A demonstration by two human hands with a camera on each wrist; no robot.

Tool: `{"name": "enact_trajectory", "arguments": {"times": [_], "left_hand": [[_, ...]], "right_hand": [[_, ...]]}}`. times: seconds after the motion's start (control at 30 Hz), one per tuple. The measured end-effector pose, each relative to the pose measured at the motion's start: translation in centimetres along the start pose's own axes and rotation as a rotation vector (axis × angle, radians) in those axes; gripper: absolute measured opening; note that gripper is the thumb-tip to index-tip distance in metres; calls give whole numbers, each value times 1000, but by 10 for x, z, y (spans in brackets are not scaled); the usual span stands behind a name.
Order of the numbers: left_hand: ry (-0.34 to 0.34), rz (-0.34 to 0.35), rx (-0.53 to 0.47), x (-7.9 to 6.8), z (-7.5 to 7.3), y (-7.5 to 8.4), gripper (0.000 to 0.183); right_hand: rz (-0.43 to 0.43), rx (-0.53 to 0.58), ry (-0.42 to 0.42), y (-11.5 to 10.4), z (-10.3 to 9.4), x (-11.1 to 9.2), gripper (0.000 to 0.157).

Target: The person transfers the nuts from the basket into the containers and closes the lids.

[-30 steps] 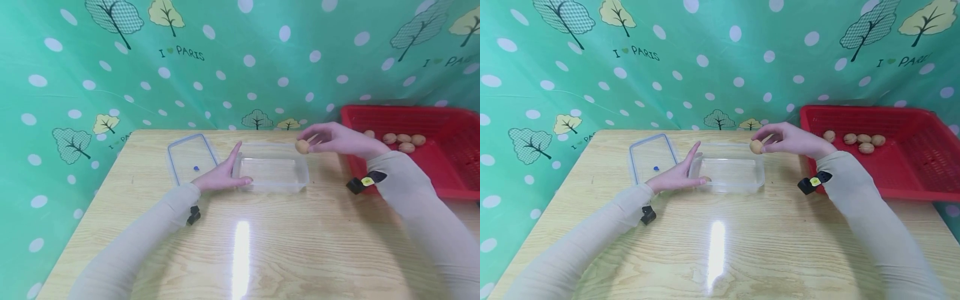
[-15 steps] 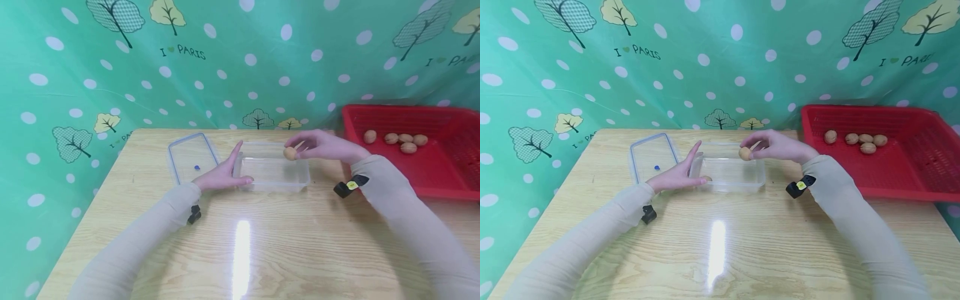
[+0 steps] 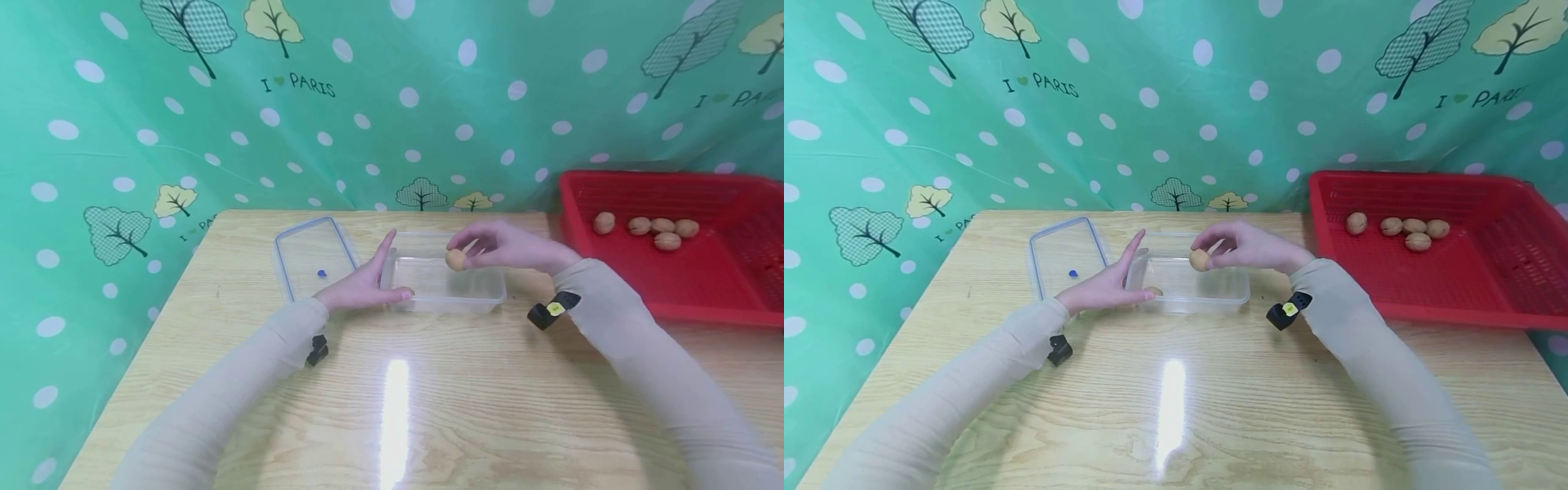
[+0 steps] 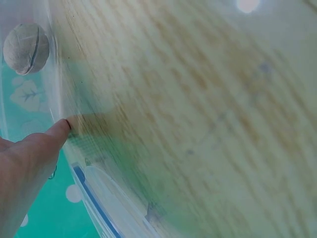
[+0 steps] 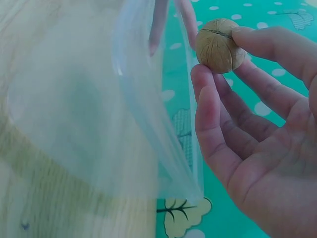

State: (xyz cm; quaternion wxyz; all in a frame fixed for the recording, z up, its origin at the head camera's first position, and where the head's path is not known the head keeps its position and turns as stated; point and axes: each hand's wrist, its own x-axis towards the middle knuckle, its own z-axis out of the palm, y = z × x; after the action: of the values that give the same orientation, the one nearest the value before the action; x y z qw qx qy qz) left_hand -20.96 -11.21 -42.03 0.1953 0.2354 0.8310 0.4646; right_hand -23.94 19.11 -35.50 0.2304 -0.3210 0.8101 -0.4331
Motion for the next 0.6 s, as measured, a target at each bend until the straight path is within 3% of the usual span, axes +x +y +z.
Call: {"name": "enact_trajectory", "arguments": {"times": [0.3,0.6], "left_hand": [[-2,-21,4,1,1,0,115],[7,-45,5,1,1,-1,115]], "right_hand": [[39,30,-21,2,11,9,40],[9,26,-48,6,22,26,40]]}}
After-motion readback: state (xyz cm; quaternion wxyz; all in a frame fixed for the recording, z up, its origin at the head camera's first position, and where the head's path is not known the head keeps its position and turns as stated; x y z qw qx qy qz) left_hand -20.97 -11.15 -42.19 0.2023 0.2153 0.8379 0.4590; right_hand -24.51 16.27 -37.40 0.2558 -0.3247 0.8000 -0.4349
